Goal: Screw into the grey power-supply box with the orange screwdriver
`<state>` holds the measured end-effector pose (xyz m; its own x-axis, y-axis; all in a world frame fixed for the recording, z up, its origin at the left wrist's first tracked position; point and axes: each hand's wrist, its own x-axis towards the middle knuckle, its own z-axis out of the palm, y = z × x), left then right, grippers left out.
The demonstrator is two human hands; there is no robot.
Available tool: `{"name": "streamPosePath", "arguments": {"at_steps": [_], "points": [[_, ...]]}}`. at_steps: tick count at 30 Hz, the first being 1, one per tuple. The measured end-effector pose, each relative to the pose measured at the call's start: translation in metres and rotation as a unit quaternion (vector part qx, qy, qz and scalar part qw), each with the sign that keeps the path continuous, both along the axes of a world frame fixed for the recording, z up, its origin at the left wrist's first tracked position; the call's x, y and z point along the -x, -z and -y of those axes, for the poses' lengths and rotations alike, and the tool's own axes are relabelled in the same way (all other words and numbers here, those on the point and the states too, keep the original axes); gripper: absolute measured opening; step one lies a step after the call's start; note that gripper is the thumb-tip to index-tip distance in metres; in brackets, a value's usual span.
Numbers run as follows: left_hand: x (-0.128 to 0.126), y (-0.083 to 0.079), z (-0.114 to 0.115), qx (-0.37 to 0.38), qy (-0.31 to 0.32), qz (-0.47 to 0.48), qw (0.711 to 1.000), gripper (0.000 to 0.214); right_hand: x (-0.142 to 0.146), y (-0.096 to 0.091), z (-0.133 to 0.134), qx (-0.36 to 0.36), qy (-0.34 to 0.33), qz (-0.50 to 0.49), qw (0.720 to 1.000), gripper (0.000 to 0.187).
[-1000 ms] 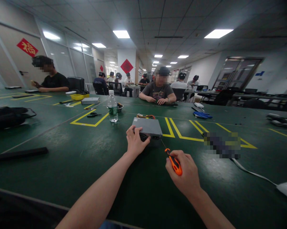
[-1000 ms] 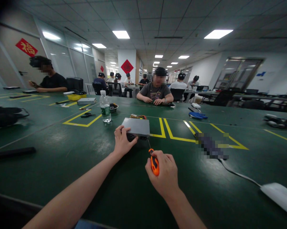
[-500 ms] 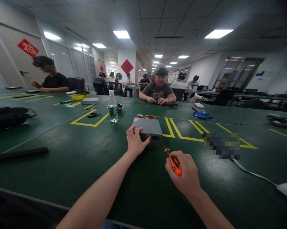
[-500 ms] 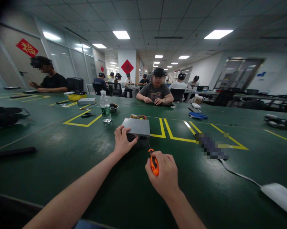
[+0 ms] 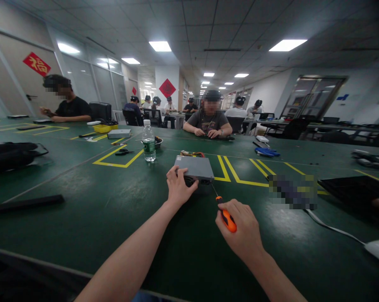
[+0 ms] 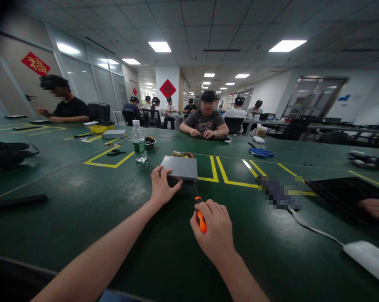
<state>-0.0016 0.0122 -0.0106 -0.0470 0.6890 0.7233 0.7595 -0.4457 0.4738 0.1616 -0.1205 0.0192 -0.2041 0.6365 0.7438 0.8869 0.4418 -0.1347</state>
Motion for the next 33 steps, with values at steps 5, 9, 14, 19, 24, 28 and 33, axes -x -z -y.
{"name": "streamPosePath", "arguments": {"at_steps": [5,9,14,19,24,28,33], "points": [[-0.0002,0.0009,-0.0003,0.001,0.002,0.005,1.000,0.051,-0.0006,-0.0014,0.0022,0.015,0.017,-0.034,0.999,0.015],[-0.0002,0.0010,-0.0004,-0.002,0.001,0.004,1.000,0.051,0.0008,0.0005,0.0029,0.010,0.023,-0.036,0.999,0.013],[-0.0008,0.0007,-0.0005,-0.004,-0.002,0.000,1.000,0.050,0.0042,-0.0016,0.0037,0.008,-0.008,0.030,0.999,0.009],[-0.0009,0.0014,-0.0012,-0.005,-0.004,0.001,1.000,0.050,0.0030,-0.0029,0.0050,0.007,0.009,-0.009,1.000,0.020],[-0.0003,0.0009,-0.0011,-0.004,0.003,0.007,1.000,0.050,0.0003,0.0019,0.0043,0.015,0.044,-0.038,0.998,0.019],[0.0002,0.0003,-0.0004,-0.009,0.006,0.004,1.000,0.050,0.0038,-0.0004,0.0049,-0.008,-0.015,0.021,1.000,0.009],[0.0004,-0.0002,-0.0004,-0.007,0.003,-0.002,1.000,0.049,0.0058,-0.0048,0.0065,0.020,-0.013,0.018,1.000,0.012]]}}
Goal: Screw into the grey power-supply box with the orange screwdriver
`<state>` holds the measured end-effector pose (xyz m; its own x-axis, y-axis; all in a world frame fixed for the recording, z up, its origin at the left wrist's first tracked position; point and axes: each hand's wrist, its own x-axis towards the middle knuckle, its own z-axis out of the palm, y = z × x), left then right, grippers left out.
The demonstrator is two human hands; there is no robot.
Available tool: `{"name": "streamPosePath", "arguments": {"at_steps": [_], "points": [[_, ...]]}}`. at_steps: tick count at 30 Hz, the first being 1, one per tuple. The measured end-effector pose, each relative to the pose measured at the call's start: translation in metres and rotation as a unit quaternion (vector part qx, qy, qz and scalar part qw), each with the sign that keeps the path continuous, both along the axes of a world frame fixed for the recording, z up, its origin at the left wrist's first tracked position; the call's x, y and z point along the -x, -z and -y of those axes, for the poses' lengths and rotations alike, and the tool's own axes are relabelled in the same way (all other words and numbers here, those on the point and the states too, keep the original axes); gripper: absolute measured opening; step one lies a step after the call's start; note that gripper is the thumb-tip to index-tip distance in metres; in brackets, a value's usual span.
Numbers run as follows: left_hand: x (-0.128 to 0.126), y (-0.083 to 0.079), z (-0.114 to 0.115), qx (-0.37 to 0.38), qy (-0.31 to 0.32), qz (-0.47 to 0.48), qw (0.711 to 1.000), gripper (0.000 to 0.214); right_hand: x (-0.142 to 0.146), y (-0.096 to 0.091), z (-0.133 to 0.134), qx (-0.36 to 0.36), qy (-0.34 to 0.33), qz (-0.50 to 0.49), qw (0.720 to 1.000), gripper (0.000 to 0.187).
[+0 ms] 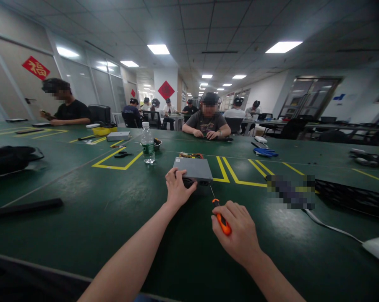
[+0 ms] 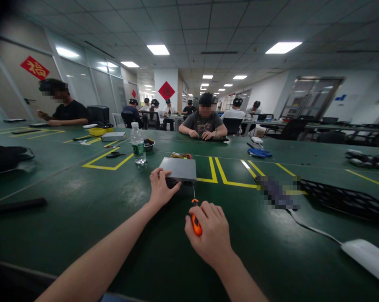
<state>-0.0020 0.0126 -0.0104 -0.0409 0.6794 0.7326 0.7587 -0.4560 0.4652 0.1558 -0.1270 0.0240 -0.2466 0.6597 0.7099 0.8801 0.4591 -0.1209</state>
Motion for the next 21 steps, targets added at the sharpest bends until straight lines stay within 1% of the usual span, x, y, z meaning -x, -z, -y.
{"name": "streamPosePath", "arguments": {"at_steps": [3,5,8,10,12,14,18,19,21], "points": [[0.0001,0.0000,-0.0006,0.003,0.000,0.001,1.000,0.049,-0.0019,0.0012,-0.0001,0.002,0.031,-0.043,0.999,0.018],[0.0000,0.0002,-0.0009,0.004,0.000,-0.001,1.000,0.049,-0.0021,0.0026,-0.0005,-0.001,0.039,-0.056,0.998,0.018],[-0.0004,0.0005,-0.0010,-0.003,-0.001,0.001,1.000,0.049,0.0008,0.0038,-0.0007,-0.008,0.012,-0.004,1.000,0.010],[-0.0008,0.0006,-0.0008,-0.012,-0.004,0.003,1.000,0.048,0.0039,0.0038,-0.0006,0.000,-0.002,0.036,0.999,0.009],[-0.0010,0.0005,-0.0007,-0.017,-0.006,0.002,1.000,0.048,0.0060,0.0035,-0.0007,0.012,-0.005,0.050,0.999,0.010],[-0.0011,0.0004,-0.0007,-0.016,-0.007,0.000,1.000,0.048,0.0057,0.0034,-0.0013,0.009,0.005,0.035,0.999,0.011],[-0.0009,0.0006,-0.0014,-0.005,-0.009,-0.003,1.000,0.049,0.0005,0.0048,-0.0033,-0.012,0.056,-0.049,0.997,0.021],[-0.0009,0.0007,-0.0016,-0.004,-0.010,-0.002,1.000,0.050,-0.0005,0.0051,-0.0035,-0.014,0.059,-0.061,0.996,0.019],[-0.0009,0.0009,-0.0017,-0.007,-0.008,0.000,1.000,0.050,-0.0009,0.0052,-0.0033,-0.019,0.047,-0.050,0.997,0.012]]}}
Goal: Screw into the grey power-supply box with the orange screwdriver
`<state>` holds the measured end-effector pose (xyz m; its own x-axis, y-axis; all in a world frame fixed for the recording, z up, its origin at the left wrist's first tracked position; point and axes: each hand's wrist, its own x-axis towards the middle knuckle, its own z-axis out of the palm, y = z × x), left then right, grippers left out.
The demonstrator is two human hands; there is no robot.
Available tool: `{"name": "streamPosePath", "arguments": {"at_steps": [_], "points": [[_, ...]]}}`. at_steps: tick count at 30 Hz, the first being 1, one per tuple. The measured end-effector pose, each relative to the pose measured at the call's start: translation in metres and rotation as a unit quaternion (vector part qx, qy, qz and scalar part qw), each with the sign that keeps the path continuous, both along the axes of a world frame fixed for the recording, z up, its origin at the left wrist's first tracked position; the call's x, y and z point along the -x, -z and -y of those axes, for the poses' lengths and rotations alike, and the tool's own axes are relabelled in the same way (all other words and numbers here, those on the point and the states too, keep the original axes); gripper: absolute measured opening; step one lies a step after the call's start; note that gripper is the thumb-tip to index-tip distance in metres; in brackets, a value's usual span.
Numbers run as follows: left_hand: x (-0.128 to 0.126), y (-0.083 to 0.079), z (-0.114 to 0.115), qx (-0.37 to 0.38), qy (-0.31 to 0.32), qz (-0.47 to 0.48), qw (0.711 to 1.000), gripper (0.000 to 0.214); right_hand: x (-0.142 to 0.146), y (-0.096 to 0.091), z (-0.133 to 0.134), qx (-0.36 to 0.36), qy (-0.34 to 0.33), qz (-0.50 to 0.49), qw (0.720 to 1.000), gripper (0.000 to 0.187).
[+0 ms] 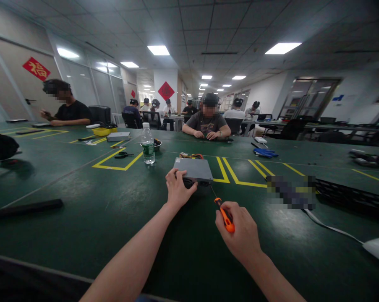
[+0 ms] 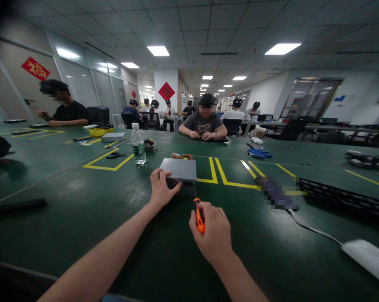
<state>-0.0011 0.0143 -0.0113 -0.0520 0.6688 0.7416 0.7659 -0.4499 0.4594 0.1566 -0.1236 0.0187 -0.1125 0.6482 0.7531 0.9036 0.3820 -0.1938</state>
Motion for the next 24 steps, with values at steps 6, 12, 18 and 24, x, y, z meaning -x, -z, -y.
{"name": "streamPosePath", "arguments": {"at_steps": [6,12,18,24], "points": [[0.0002,-0.0004,0.0009,0.008,0.007,0.008,1.000,0.050,0.0048,-0.0027,0.0022,0.024,-0.034,0.064,0.997,0.007],[0.0002,-0.0003,0.0006,0.003,0.004,0.004,1.000,0.050,-0.0004,-0.0009,0.0011,0.024,0.006,-0.027,0.999,0.018],[0.0000,-0.0003,0.0009,0.000,0.007,0.005,1.000,0.050,0.0024,-0.0015,0.0015,0.021,-0.030,0.051,0.998,0.008],[-0.0001,-0.0005,0.0012,0.004,0.008,0.012,1.000,0.049,0.0018,-0.0016,0.0007,0.017,0.011,-0.005,1.000,0.018]]}}
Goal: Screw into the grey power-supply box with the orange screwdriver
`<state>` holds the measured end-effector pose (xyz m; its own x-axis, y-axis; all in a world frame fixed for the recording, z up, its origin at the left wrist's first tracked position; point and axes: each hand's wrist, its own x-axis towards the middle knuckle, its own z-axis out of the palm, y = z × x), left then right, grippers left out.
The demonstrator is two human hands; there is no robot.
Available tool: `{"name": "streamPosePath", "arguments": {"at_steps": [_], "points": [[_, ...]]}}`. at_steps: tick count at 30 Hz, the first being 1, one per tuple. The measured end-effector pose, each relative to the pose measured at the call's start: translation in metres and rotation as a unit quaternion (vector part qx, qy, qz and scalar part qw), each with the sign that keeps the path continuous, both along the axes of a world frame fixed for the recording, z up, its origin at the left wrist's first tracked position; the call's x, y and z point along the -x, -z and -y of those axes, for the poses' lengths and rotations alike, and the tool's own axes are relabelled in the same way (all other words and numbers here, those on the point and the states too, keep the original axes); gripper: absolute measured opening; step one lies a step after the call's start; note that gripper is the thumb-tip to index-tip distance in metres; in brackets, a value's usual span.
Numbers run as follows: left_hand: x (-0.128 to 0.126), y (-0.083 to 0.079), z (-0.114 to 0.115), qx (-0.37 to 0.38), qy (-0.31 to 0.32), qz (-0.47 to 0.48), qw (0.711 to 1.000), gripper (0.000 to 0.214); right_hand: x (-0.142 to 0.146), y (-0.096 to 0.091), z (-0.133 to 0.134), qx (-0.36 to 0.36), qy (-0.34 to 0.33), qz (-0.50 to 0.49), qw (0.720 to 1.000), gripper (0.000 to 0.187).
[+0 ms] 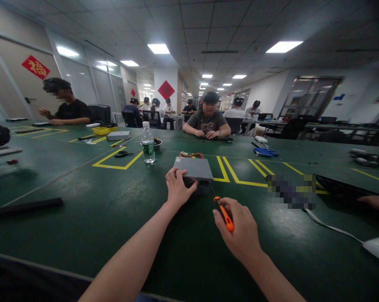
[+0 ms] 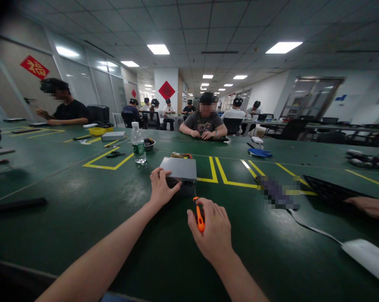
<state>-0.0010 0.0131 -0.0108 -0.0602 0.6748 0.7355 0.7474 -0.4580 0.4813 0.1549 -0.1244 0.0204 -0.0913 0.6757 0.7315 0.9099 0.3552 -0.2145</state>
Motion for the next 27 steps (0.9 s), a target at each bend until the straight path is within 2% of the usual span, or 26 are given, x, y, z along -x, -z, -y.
{"name": "streamPosePath", "arguments": {"at_steps": [3,5,8,11,16,19,22,25,27], "points": [[0.0002,-0.0001,0.0000,0.006,0.000,-0.002,1.000,0.050,-0.0009,0.0013,-0.0002,0.007,-0.005,-0.014,1.000,0.017],[0.0004,-0.0002,0.0001,0.006,0.000,-0.002,1.000,0.050,-0.0004,0.0014,0.0001,0.010,-0.033,0.016,0.999,0.011],[0.0006,-0.0005,0.0005,-0.002,0.001,-0.002,1.000,0.049,0.0007,0.0001,0.0008,0.028,-0.054,0.056,0.997,0.011],[0.0006,-0.0008,0.0007,-0.003,0.001,-0.003,1.000,0.049,-0.0001,-0.0005,0.0009,0.035,-0.049,0.046,0.997,0.010],[0.0008,-0.0006,0.0001,0.003,-0.001,-0.007,1.000,0.050,-0.0019,0.0028,-0.0001,0.030,-0.009,-0.020,0.999,0.020],[0.0007,-0.0004,-0.0002,0.001,0.000,-0.006,1.000,0.049,-0.0001,0.0033,0.0001,0.034,-0.035,0.012,0.999,0.012],[0.0006,-0.0001,-0.0003,-0.003,-0.004,-0.010,1.000,0.050,0.0014,0.0012,0.0004,0.045,-0.057,0.052,0.996,0.011],[0.0006,0.0002,-0.0006,-0.008,-0.006,-0.013,1.000,0.050,0.0000,-0.0001,-0.0002,0.043,-0.048,0.036,0.997,0.010],[0.0007,0.0005,-0.0008,-0.009,-0.006,-0.014,1.000,0.050,-0.0019,0.0011,-0.0011,0.029,-0.032,0.003,0.999,0.015]]}}
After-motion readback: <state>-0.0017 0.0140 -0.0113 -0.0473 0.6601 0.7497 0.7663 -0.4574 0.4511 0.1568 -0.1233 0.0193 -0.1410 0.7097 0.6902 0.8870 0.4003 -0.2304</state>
